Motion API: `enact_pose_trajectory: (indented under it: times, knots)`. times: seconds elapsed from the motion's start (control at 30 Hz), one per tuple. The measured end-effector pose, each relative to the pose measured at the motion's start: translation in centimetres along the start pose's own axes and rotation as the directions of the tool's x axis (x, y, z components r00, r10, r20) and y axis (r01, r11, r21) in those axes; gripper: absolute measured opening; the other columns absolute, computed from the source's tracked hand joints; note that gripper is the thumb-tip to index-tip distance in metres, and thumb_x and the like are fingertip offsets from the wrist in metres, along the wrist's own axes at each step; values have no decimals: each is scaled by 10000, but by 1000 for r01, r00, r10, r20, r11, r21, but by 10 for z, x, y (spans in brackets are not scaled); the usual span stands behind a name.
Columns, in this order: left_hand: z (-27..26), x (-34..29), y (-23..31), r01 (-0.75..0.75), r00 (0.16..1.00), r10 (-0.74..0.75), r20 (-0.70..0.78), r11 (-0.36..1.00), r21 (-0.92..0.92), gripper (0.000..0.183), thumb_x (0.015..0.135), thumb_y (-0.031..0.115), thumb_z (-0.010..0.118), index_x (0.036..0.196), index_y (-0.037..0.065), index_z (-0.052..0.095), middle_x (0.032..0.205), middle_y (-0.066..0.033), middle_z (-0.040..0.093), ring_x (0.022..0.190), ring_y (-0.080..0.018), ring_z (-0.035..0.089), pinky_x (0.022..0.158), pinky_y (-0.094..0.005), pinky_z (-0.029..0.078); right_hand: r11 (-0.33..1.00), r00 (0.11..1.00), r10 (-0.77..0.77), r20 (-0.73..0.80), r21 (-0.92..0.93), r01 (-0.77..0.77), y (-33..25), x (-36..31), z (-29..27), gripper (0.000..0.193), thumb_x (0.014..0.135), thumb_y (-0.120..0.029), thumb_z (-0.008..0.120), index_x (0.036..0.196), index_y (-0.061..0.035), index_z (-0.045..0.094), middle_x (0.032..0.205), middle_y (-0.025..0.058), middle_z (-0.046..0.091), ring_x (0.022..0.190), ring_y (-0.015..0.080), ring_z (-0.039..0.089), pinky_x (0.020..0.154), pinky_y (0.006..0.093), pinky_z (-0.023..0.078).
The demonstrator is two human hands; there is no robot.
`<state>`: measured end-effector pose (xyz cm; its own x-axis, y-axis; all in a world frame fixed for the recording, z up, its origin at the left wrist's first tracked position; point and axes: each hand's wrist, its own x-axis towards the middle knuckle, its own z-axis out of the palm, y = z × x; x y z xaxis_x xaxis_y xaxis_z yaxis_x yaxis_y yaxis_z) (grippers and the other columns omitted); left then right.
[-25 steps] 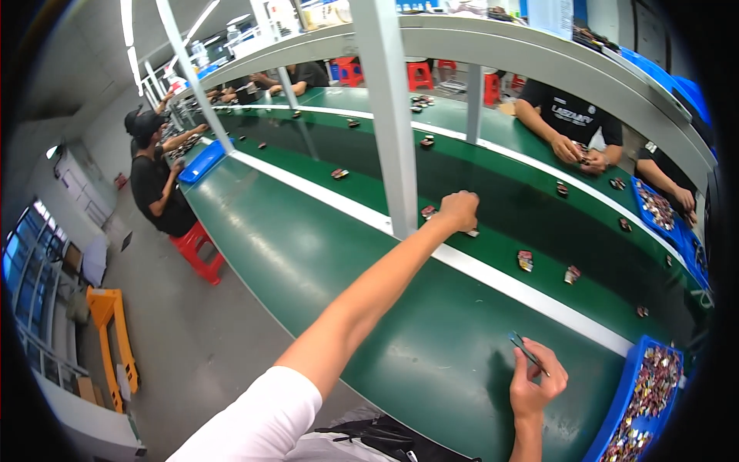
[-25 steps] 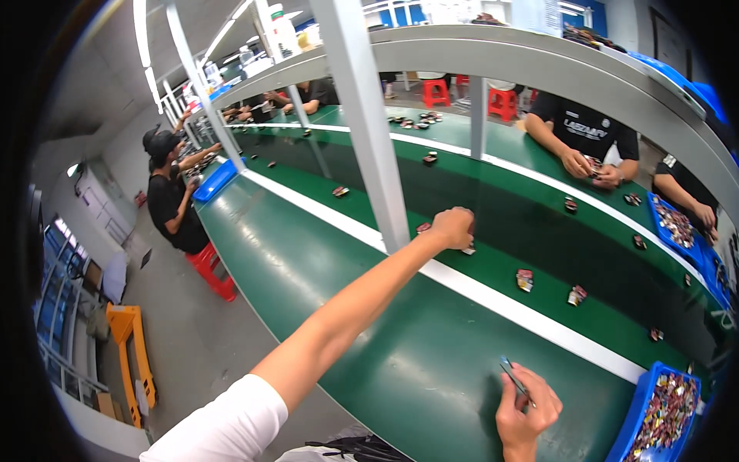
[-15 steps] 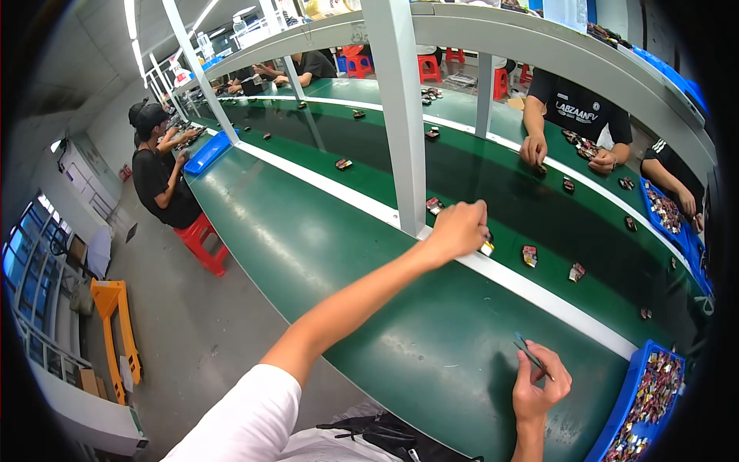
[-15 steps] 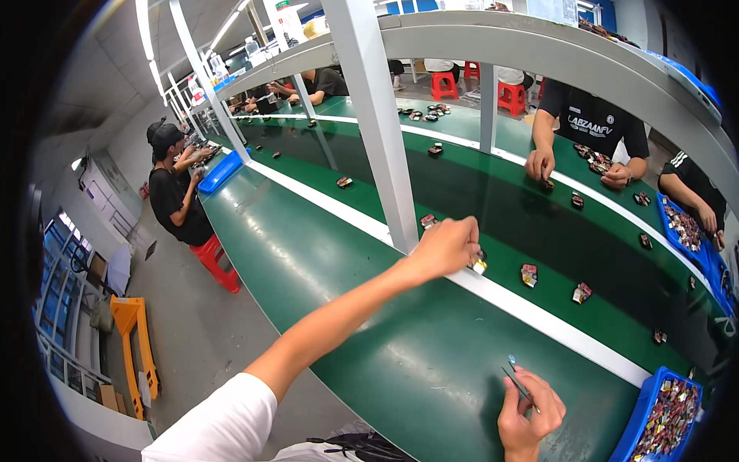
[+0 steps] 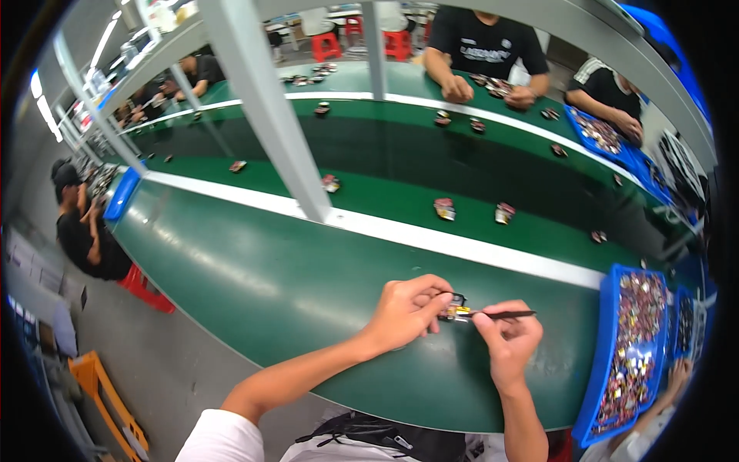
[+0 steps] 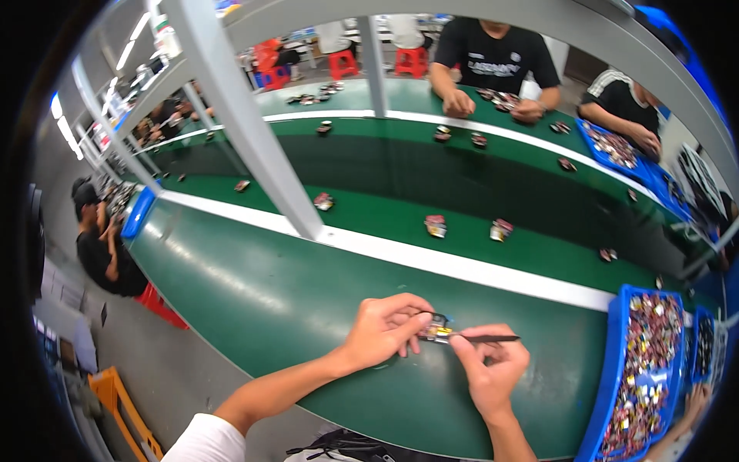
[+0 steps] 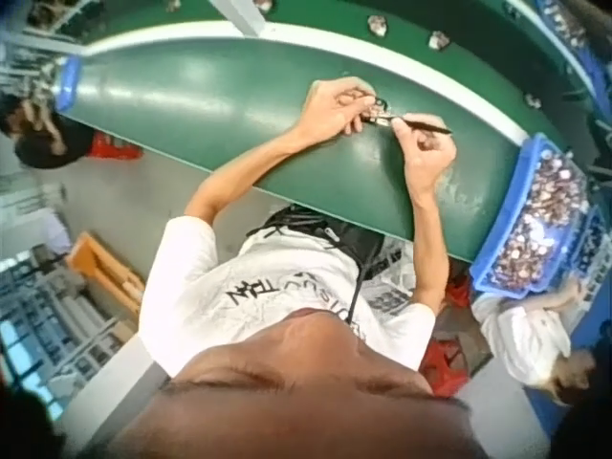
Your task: Assemble small electronic components on a manufacturing assembly line.
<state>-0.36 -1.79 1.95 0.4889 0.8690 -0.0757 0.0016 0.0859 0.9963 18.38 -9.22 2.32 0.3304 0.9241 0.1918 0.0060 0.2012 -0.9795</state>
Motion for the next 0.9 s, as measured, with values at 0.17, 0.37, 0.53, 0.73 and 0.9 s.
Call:
enact_pose_trajectory:
  times: [0.17, 0.37, 0.53, 0.73, 0.9]
  knots:
    - [-20, 10, -14, -60, 998, 61, -26, 998, 35, 187, 989, 46, 634, 1129, -78, 647, 919, -137, 730, 648, -150, 707, 480, -247, 533, 993, 995, -98, 15, -64, 99, 23, 9, 27, 135, 817, 72, 790, 904, 31, 695, 750, 9, 647, 515, -9, 460, 479, 167, 318]
    - [-26, 16, -25, -92, 995, 94, -32, 995, 35, 196, 998, 33, 612, 1153, -87, 619, 960, -154, 730, 670, -172, 718, 493, -260, 554, 988, 995, -99, -6, -117, 98, 34, 12, 30, 134, 821, 55, 795, 909, 28, 698, 690, -14, 625, 472, -13, 432, 445, 186, 286]
    - [-28, 17, -24, -93, 994, 94, -55, 995, 26, 198, 1006, 31, 597, 1169, -82, 606, 951, -151, 724, 679, -176, 722, 497, -261, 558, 980, 995, -100, -12, -172, 96, 38, 13, 31, 129, 826, 40, 797, 909, 25, 699, 675, -17, 632, 470, -12, 438, 443, 186, 294]
    - [-30, 17, -23, -81, 994, 81, -74, 997, 1, 213, 1016, 44, 589, 1181, -90, 585, 959, -159, 715, 693, -184, 725, 505, -262, 564, 966, 990, -135, -36, -226, 124, 35, 14, 34, 133, 828, 29, 801, 914, 21, 701, 698, 2, 662, 472, -10, 446, 442, 185, 308]
    - [-31, 15, -22, -50, 998, 47, -46, 996, -69, 226, 1023, 57, 584, 1195, -90, 572, 966, -156, 703, 710, -188, 725, 515, -263, 572, 984, 998, -58, -23, -171, 53, 34, 14, 35, 143, 836, 26, 798, 936, 25, 697, 747, 14, 677, 493, -9, 455, 453, 176, 308]
